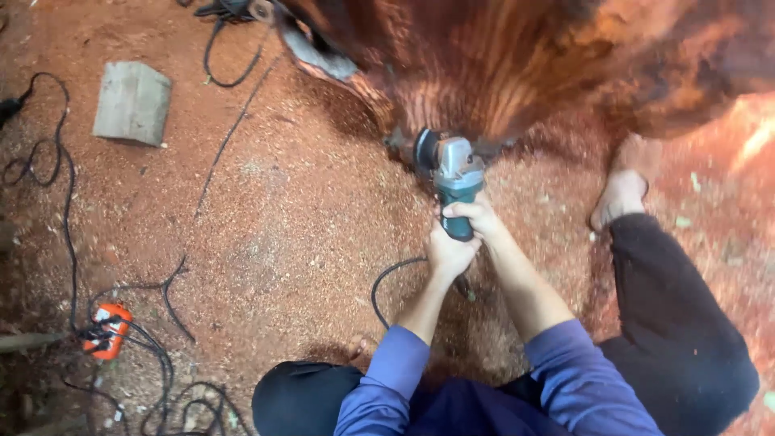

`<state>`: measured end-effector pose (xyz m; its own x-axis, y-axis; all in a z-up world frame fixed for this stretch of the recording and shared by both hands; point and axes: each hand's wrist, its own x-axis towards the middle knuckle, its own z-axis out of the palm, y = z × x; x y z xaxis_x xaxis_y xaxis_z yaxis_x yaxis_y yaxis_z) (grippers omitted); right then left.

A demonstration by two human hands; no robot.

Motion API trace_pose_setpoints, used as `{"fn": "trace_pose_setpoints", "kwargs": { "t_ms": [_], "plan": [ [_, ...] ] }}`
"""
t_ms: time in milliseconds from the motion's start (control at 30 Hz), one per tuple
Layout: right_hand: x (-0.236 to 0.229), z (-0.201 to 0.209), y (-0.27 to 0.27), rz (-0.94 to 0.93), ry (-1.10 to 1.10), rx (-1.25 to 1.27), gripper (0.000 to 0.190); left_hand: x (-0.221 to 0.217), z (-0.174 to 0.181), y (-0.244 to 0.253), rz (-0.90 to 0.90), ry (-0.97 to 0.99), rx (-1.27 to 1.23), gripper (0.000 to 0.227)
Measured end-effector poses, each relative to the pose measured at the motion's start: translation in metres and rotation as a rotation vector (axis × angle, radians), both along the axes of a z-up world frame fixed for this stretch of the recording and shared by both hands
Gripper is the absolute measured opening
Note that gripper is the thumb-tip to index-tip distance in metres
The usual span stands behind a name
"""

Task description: Using an angle grinder to smooth and shape the base of a large wooden sculpture.

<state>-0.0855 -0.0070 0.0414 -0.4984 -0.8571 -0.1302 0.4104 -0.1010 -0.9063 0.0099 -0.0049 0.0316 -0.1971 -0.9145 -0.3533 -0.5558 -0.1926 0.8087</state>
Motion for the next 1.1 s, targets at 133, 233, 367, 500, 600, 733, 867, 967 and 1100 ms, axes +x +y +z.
{"fn": "trace_pose_setpoints", "kwargs": {
  "t_ms": [133, 233, 367, 500, 600, 733, 867, 967, 1100],
  "plan": [
    [-0.014, 0.026, -0.003, 0.048, 0.094, -0.007, 0.044, 0.001, 0.036, -0.004, -0.194, 0.089, -0.268, 0.079],
    [-0.007, 0.041, -0.008, 0.016, 0.055, -0.009, 0.043, -0.006, 0.033, -0.006, -0.253, 0.176, -0.175, 0.078],
    [0.006, 0.015, 0.0, 0.032, -0.032, 0.015, 0.051, -0.001, -0.004, 0.005, -0.049, -0.056, 0.122, 0.082],
    [0.013, 0.007, 0.006, 0.024, -0.081, 0.079, 0.045, 0.005, -0.02, 0.011, -0.017, 0.001, 0.125, 0.079],
    [-0.003, 0.032, -0.005, -0.011, 0.021, 0.03, 0.045, -0.011, 0.018, 0.0, -0.038, 0.016, 0.008, 0.086],
    [0.001, 0.019, -0.006, -0.018, -0.016, 0.036, 0.046, -0.012, 0.034, -0.004, -0.02, -0.007, 0.009, 0.064],
    [0.012, -0.011, -0.003, -0.026, -0.069, 0.045, 0.048, -0.001, 0.014, 0.005, -0.022, -0.027, -0.05, 0.061],
    [0.01, 0.011, 0.004, -0.011, -0.05, 0.015, 0.048, 0.004, 0.021, 0.005, 0.002, 0.156, 0.092, 0.064],
    [-0.019, 0.05, 0.0, 0.001, 0.03, -0.126, 0.043, -0.005, 0.052, -0.011, 0.003, 0.332, 0.159, 0.064]
  ]
}}
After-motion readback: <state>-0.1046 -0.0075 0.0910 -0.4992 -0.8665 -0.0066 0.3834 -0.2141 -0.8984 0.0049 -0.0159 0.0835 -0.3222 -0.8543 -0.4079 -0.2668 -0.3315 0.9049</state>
